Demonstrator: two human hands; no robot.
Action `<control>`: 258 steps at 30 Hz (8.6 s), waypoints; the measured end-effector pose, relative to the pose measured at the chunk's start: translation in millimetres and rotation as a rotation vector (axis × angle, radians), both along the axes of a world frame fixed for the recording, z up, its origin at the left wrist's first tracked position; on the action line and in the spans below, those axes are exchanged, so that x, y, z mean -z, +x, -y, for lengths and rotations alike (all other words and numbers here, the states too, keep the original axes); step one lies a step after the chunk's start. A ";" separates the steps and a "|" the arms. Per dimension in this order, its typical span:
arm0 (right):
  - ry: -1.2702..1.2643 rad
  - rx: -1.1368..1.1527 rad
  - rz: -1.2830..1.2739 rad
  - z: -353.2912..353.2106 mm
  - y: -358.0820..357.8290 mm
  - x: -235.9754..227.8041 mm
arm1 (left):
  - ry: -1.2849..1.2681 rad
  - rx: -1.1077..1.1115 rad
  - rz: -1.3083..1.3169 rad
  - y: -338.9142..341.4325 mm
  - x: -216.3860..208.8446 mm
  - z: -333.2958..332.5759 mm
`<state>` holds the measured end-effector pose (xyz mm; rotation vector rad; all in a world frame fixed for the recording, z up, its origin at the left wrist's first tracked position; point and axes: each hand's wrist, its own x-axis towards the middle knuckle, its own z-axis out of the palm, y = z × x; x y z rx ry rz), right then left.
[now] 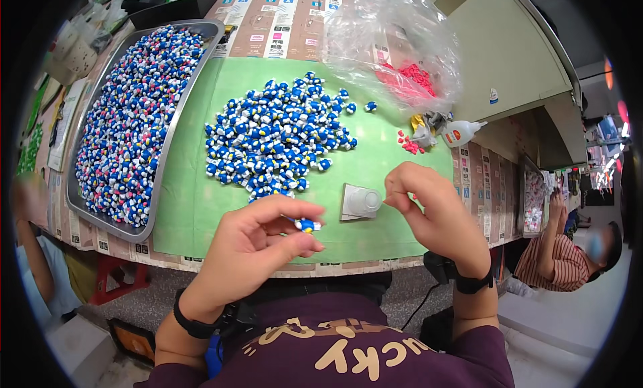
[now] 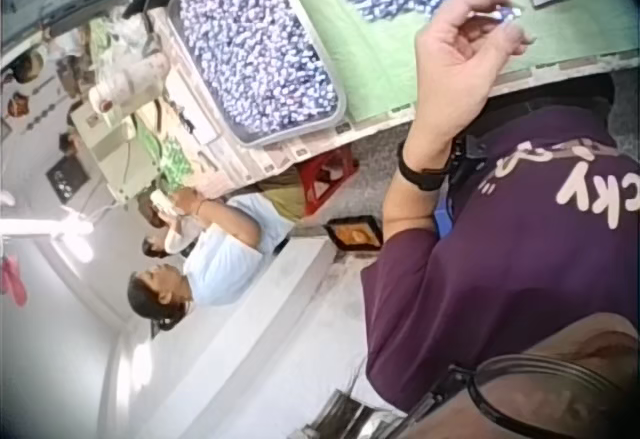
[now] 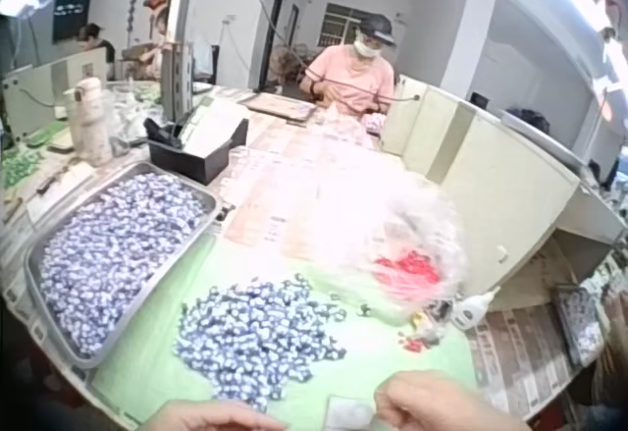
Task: The person sits at a table and repeatedly picks up small blue and white capsule-shaped candies and small pink beads. They insert the pink beads into the capsules by hand, one at a time, and place the assembled items into a pile on the green mat.
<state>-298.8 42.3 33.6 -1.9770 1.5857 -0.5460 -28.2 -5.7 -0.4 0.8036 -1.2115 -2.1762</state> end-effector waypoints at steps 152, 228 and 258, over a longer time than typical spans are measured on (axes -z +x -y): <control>-0.229 0.288 0.378 -11.1 28.2 -7.2 | -1.061 -0.424 0.165 10.1 -3.4 7.4; -0.008 0.046 0.272 0.2 28.1 -21.0 | -0.035 -0.154 -0.071 4.4 7.0 4.3; -0.097 0.475 0.061 -16.0 -56.2 23.5 | -1.067 -0.887 0.456 128.3 13.7 45.0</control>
